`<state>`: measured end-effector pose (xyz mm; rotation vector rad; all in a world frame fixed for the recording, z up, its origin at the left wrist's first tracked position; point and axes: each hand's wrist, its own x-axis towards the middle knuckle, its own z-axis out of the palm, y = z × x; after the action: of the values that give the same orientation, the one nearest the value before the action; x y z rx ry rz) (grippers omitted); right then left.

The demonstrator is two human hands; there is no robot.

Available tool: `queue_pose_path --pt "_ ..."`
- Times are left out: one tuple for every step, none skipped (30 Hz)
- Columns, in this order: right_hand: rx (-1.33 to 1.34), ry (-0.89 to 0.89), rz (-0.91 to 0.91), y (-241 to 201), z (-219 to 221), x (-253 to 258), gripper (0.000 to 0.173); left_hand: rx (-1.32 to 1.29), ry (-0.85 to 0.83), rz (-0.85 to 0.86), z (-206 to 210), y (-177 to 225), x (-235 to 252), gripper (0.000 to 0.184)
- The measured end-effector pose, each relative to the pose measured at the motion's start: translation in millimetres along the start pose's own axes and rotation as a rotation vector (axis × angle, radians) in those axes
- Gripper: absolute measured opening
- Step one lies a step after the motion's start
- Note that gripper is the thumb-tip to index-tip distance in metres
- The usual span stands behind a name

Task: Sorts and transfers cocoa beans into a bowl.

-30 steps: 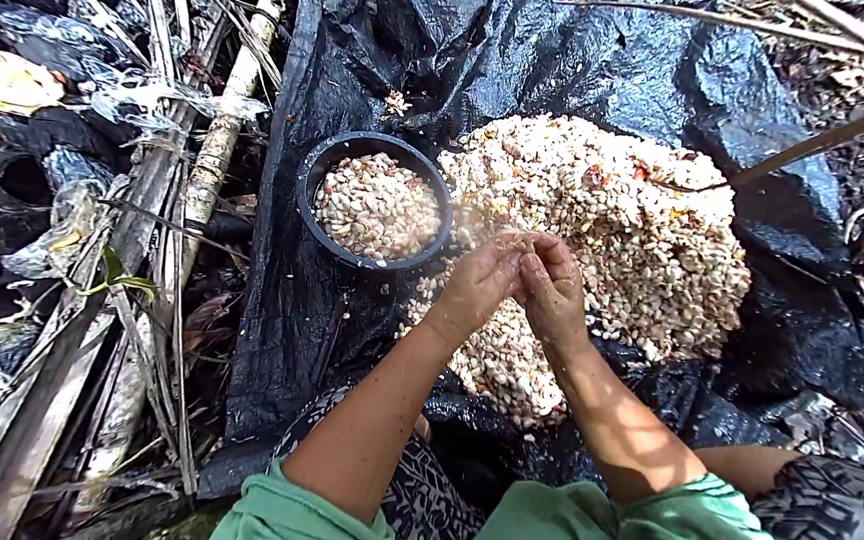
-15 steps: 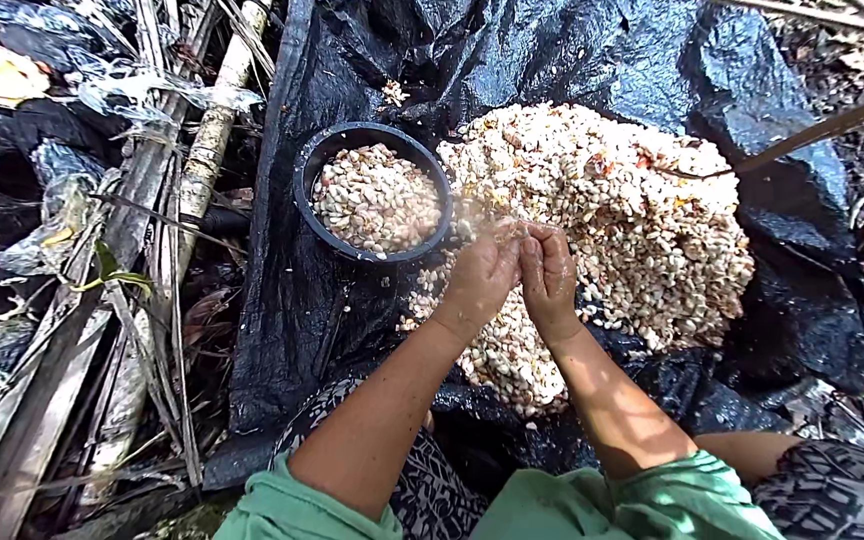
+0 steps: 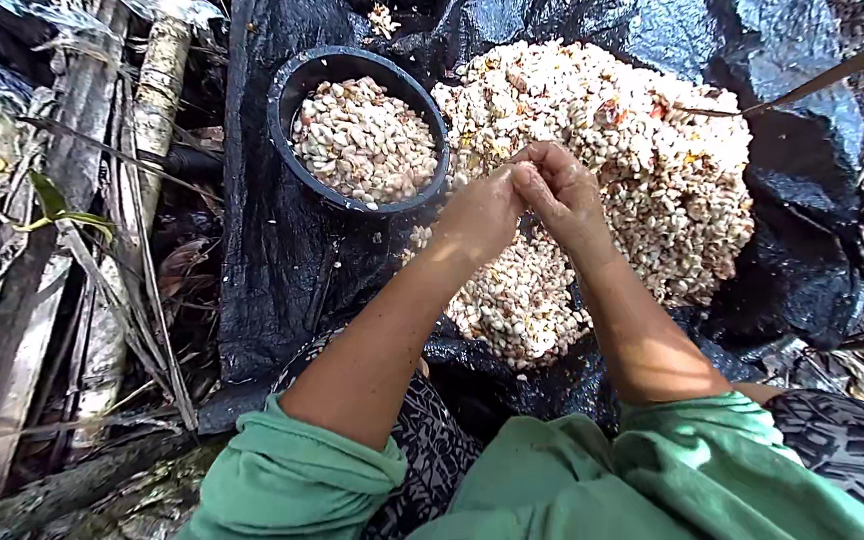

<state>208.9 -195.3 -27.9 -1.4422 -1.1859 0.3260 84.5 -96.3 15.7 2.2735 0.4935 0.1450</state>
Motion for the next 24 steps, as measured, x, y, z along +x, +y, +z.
queue_pose_path --pt "-0.039 -0.017 -0.005 -0.8 -0.9 2.2 0.025 0.018 0.005 0.005 1.0 1.1 -0.2 0.032" --pt "-0.061 -0.036 -0.003 -1.6 -2.8 3.7 0.023 0.036 0.007 0.006 2.3 2.2 -0.3 0.031" --pt "-0.069 -0.055 -0.003 -1.9 -5.7 5.3 0.021 0.055 0.008 0.008 3.3 3.4 0.0 0.031" --pt "-0.07 -0.077 -0.01 -1.7 -9.4 6.7 0.021 0.086 0.009 0.014 4.1 4.5 0.4 0.031" --pt "-0.071 -0.1 -0.018 -1.0 -13.5 7.4 0.02 0.129 0.008 0.026 4.9 5.1 0.6 0.031" --pt "-0.061 -0.122 -0.024 0.1 -17.5 7.3 0.019 0.169 -0.005 0.032 4.8 6.4 -0.1 0.03" --pt "-0.033 -0.142 -0.021 1.1 -21.1 7.1 0.016 0.192 -0.036 0.029 3.5 8.6 -0.6 0.03" --pt "0.001 -0.154 -0.003 1.7 -23.7 6.0 0.013 0.197 -0.076 0.015 2.0 11.5 -0.9 0.03" --pt "0.023 -0.162 0.022 1.9 -26.0 4.0 0.012 0.188 -0.114 0.001 1.5 13.6 -0.8 0.031" --pt "0.028 -0.166 0.046 2.5 -27.6 1.4 0.011 0.176 -0.145 -0.011 2.1 14.5 -0.7 0.031" --pt "0.02 -0.161 0.062 4.0 -28.0 -1.6 0.012 0.17 -0.171 -0.015 3.7 14.4 -0.9 0.03" --pt "0.005 -0.155 0.076 5.8 -27.7 -4.7 0.013 0.172 -0.186 -0.011 5.9 13.3 -1.3 0.028" --pt "-0.003 -0.147 0.094 6.9 -26.8 -7.6 0.013 0.179 -0.199 -0.002 7.6 12.0 -1.9 0.027" --pt "0.006 -0.144 0.117 7.6 -26.0 -10.3 0.013 0.179 -0.211 0.002 8.6 10.5 -2.1 0.026" --pt "0.048 -0.132 0.143 8.4 -24.8 -13.0 0.013 0.171 -0.219 0.004 9.3 8.7 -1.8 0.026" --pt "0.125 -0.113 0.175 8.6 -23.4 -15.7 0.013 0.16 -0.223 0.004 9.9 7.1 -1.1 0.026" --pt "0.207 -0.085 0.21 8.7 -21.5 -18.2 0.013 0.144 -0.229 0.003 10.3 6.3 -0.4 0.026" --pt "0.285 -0.047 0.243 8.5 -19.2 -20.1 0.015 0.118 -0.226 0.009 10.9 5.2 0.0 0.026" --pt "0.357 -0.005 0.266 8.7 -16.7 -20.9 0.018 0.092 -0.215 0.017 11.6 3.6 0.9 0.026" --pt "0.41 0.036 0.281 8.4 -14.3 -21.0 0.02 0.064 -0.204 0.024 11.9 2.7 1.8 0.026" --pt "0.446 0.079 0.283 8.0 -11.3 -20.5 0.022 0.03 -0.188 0.028 11.6 2.0 2.8 0.027" --pt "0.469 0.12 0.264 8.0 -7.3 -20.0 0.022 -0.033 -0.164 0.021 10.9 2.2 3.6 0.027" --pt "0.468 0.161 0.222 9.5 -2.4 -19.7 0.02 -0.127 -0.134 -0.009 9.4 3.2 3.8 0.028" --pt "0.431 0.184 0.161 12.3 2.1 -20.1 0.018 -0.257 -0.099 -0.058 8.7 3.4 3.9 0.027"
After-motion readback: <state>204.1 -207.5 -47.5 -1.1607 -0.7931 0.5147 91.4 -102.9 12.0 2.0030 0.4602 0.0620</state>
